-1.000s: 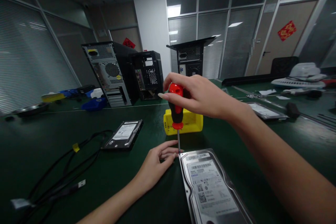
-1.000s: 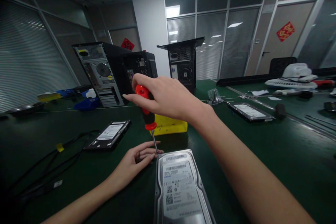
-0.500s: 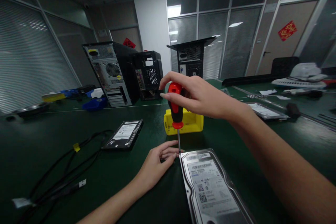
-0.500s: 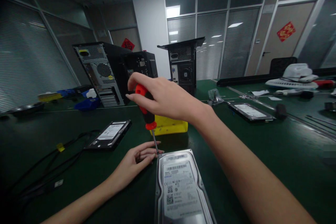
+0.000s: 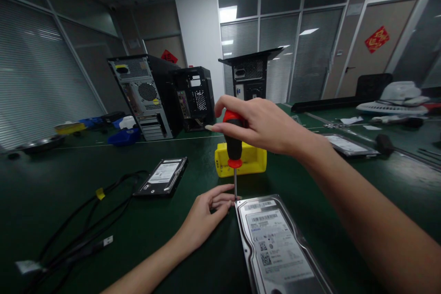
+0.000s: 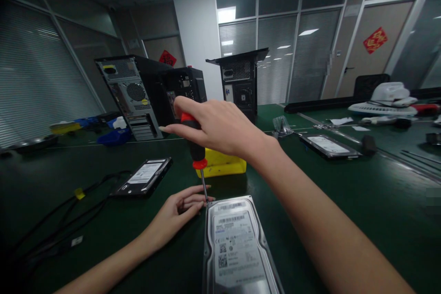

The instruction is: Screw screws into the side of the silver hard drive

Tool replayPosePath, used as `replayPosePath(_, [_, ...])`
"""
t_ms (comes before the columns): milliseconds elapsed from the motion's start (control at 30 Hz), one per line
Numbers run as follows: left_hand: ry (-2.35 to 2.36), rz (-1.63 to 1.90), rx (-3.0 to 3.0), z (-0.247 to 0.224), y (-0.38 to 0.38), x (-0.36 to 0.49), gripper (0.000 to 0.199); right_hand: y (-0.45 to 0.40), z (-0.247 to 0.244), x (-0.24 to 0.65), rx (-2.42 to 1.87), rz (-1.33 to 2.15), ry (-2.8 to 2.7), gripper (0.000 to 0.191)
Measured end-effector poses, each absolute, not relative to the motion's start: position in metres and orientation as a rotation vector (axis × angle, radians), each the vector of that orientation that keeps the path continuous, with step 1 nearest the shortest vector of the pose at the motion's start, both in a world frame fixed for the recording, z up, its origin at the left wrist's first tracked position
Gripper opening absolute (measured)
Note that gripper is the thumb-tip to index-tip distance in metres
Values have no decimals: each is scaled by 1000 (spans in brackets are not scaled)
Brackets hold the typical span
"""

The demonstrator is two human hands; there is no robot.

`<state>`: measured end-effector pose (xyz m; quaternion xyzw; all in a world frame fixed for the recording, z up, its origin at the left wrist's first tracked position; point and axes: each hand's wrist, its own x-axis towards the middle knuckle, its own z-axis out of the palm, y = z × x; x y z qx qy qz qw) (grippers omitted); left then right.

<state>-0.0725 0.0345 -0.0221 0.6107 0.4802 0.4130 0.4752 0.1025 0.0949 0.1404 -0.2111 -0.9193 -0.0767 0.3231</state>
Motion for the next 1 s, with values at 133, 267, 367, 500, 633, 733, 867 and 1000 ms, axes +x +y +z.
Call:
replayPosePath(133, [1171,1000,1505,-22,34,-73,42,95,142,105,-619,-202,-2416,45])
replayPosePath(267, [1182,983,1514,-21,35,-72,42,94,143,107,-619,-194,-2435,39])
replayPosePath(367, [1173,990,1514,-21,36,-72,41,94,143,105,-589,-160,-2429,42])
replayPosePath(500, [1164,995,1516,-21,36,-72,41,96,142,102,-619,-141,-2401,46])
replayPosePath(633, [1168,991,1522,-21,35,-72,41,96,141,103,-638,-107,-2406,46])
replayPosePath(733, [1175,991,1528,-21,35,-72,40,94,141,103,-615,-83,-2416,38])
replayPosePath(867, [1176,991,1523,-22,35,-72,40,94,141,101,-534,1,-2436,32])
replayPosePath(1000, [1172,990,1526,-22,35,-72,40,97,139,99,-525,-49,-2434,35])
